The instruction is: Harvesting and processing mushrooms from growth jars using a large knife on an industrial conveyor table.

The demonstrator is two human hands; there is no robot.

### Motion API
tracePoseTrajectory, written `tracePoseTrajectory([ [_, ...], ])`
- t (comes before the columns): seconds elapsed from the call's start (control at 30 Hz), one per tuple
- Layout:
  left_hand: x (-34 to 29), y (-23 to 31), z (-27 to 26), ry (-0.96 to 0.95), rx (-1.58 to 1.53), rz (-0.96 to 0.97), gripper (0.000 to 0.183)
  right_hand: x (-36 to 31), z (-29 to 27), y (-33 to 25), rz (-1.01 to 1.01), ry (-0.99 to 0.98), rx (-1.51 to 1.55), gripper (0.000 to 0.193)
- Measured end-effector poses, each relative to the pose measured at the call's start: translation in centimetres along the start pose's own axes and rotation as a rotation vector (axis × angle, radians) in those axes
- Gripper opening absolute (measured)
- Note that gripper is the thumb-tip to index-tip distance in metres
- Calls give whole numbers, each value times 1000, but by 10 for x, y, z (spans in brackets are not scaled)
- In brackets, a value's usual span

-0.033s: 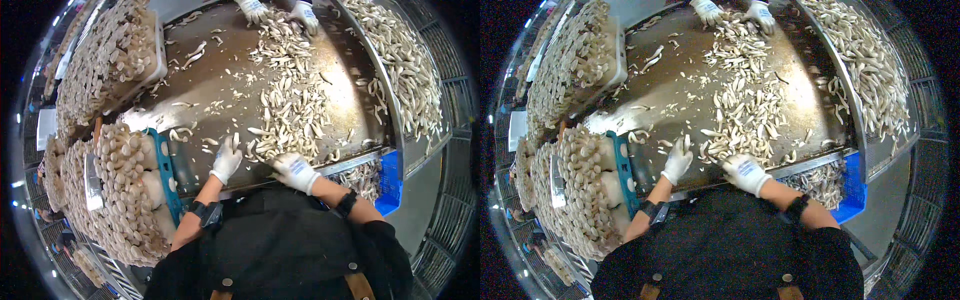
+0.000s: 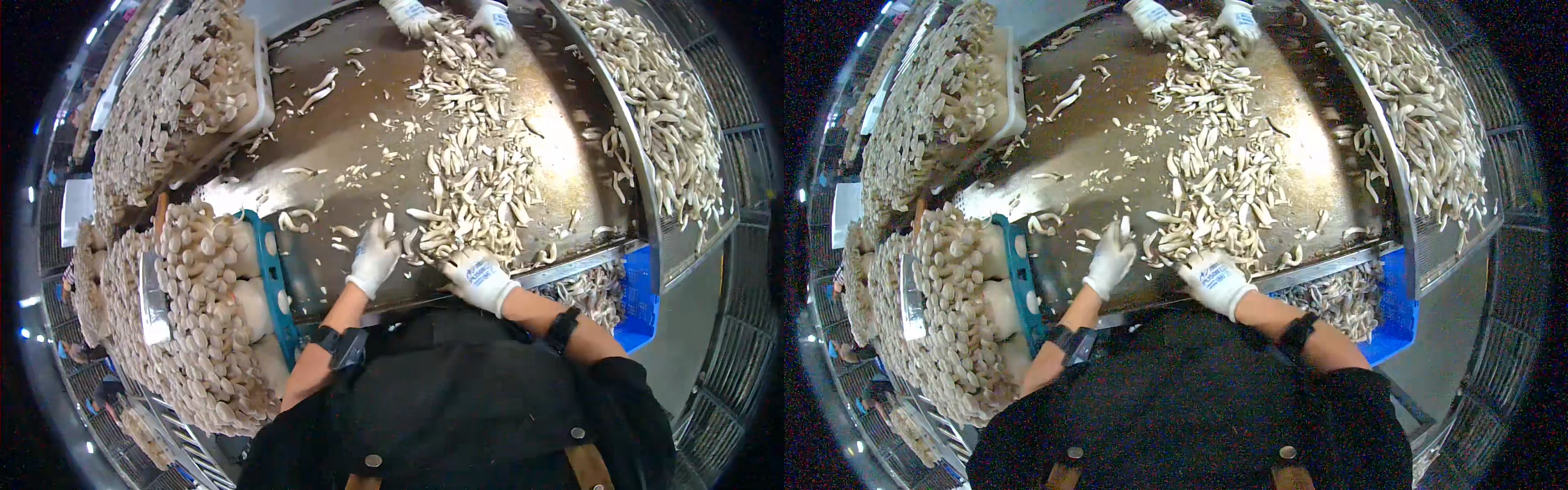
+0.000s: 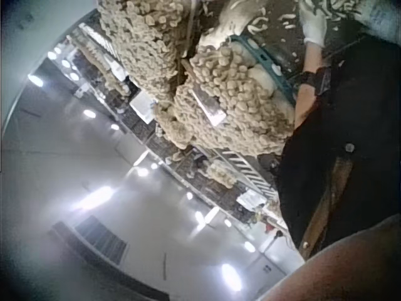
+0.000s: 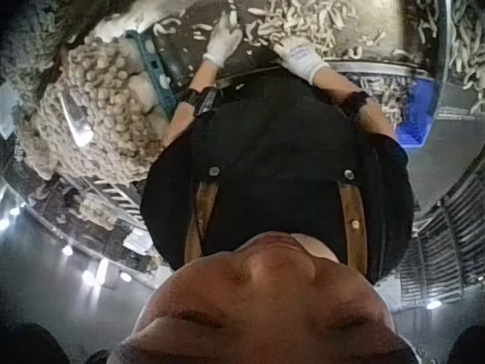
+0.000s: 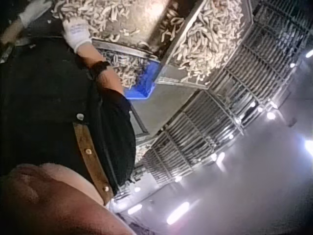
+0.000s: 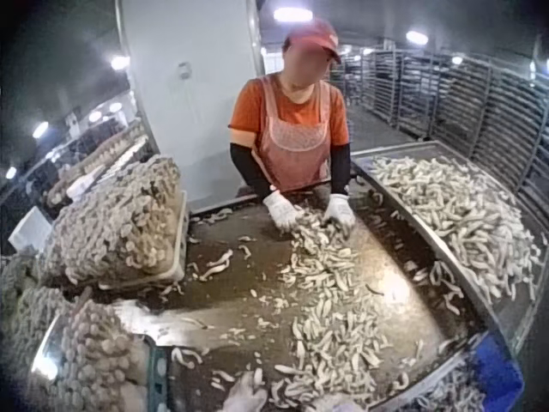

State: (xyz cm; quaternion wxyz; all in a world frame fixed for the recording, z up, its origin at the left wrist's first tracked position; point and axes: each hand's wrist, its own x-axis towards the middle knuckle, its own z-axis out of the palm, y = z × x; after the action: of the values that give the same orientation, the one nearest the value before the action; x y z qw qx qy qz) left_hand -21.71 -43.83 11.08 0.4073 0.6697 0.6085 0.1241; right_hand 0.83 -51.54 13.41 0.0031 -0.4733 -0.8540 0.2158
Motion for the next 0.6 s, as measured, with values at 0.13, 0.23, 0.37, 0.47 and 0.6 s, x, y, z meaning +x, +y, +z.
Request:
tracePoseTrajectory([
  [0.13,29,18,20,-61,251,219,40,17,-6,44,197,-66,-84,14],
  [0.23,51,46,15,-203,478,185,33,-3,-1,114,475,146,-144,20],
  [0.37,45,34,0,-122,261,143,30,-24,-65,127,754,143,519,32],
  [0.47,24,38,5,-246,-257,-58,32,-40,-46,113,702,420,866,34],
  [0.6,-23,61,39,-352,15,301,44,-25,-17,7,203,241,1616,42],
])
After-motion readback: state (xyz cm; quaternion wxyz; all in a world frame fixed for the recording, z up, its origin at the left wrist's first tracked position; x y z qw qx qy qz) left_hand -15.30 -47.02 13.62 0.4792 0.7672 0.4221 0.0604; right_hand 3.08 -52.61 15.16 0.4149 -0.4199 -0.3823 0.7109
